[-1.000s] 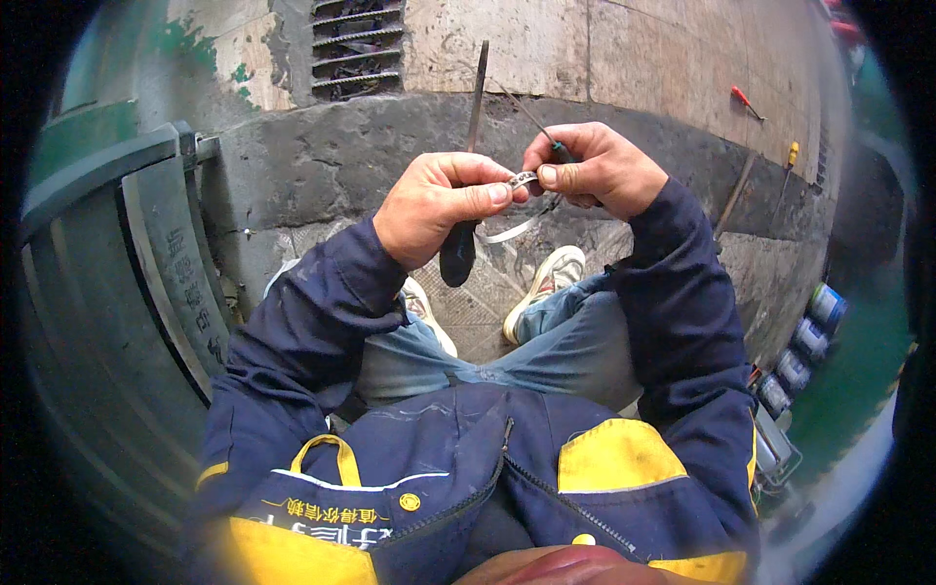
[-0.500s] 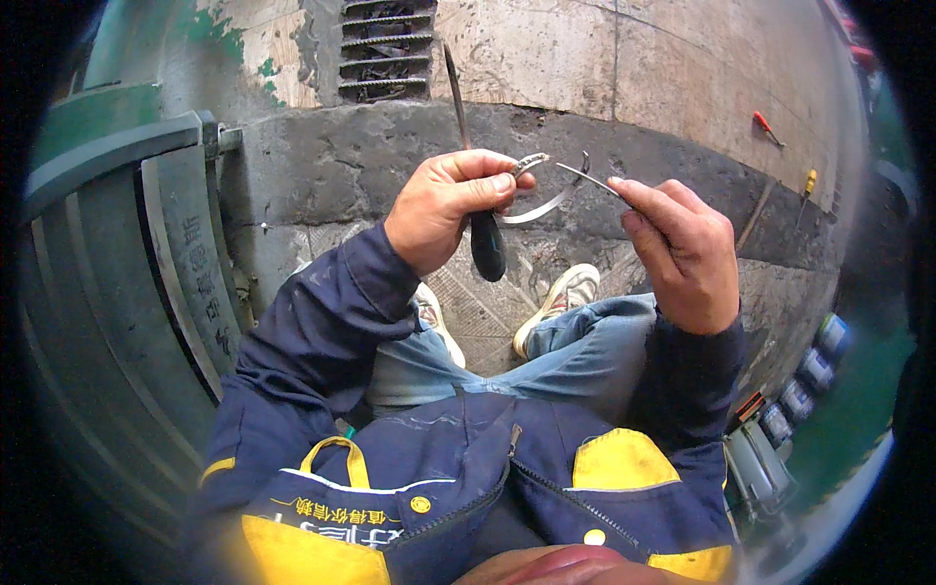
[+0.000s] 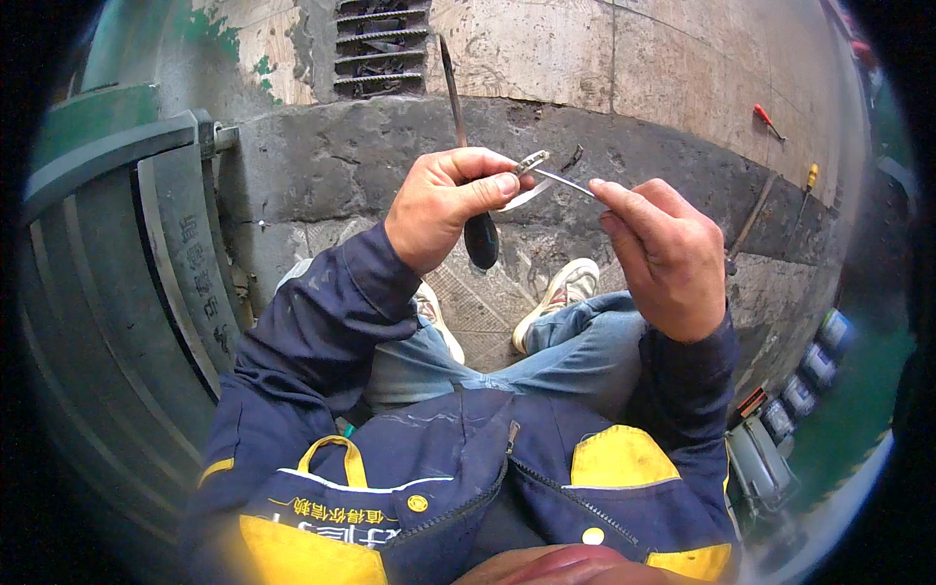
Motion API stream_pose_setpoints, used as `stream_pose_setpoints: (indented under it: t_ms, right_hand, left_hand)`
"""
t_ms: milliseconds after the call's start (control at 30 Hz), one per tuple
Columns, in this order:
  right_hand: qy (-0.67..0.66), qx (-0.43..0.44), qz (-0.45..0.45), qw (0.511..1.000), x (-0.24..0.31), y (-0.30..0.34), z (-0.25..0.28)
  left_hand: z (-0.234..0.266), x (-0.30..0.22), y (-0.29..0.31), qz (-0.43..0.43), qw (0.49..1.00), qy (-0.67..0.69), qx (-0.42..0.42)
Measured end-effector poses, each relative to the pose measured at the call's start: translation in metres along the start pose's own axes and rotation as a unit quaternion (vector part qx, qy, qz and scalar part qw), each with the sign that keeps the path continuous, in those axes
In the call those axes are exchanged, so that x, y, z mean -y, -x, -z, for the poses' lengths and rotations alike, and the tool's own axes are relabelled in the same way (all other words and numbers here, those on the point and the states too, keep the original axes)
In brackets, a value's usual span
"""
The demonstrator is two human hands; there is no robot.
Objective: The person uses a screwdriver and pliers to adjust a small metal piece, then moves to the floor to continue working on it. They later install the modified part under a vehicle using a flashlight for illumination.
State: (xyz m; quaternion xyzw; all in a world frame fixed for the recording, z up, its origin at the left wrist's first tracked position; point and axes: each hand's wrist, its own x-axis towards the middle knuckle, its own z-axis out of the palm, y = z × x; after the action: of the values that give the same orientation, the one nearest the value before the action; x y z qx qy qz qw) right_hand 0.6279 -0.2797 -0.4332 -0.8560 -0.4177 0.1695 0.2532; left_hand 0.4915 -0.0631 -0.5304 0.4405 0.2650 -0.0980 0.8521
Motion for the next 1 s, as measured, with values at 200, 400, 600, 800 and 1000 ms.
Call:
stream_pose_setpoints:
  t_ms: [200,400,600,800,1000]
  right_hand:
    - [-0.010,-0.006,-0.005,1.000,0.0001,-0.0001,0.0009]
    - [-0.019,-0.014,-0.010,1.000,-0.0001,-0.0012,-0.0002]
    - [-0.015,-0.012,-0.008,1.000,-0.0009,-0.0029,-0.0024]
    - [-0.003,-0.010,-0.003,1.000,-0.0014,-0.0040,-0.0042]
    - [0.008,-0.014,0.000,1.000,-0.0017,-0.0051,-0.0063]
  left_hand:
    - [-0.0016,0.0002,-0.0006,-0.011,1.000,0.004,-0.008]
    - [-0.0012,0.0014,-0.0023,-0.002,1.000,0.019,-0.014]
    - [-0.0004,0.0015,-0.0037,-0.002,1.000,0.022,-0.010]
    - [-0.0039,-0.0026,-0.0020,-0.014,0.999,-0.023,-0.018]
    - [-0.0059,-0.0070,-0.0016,-0.030,0.996,-0.088,-0.016]
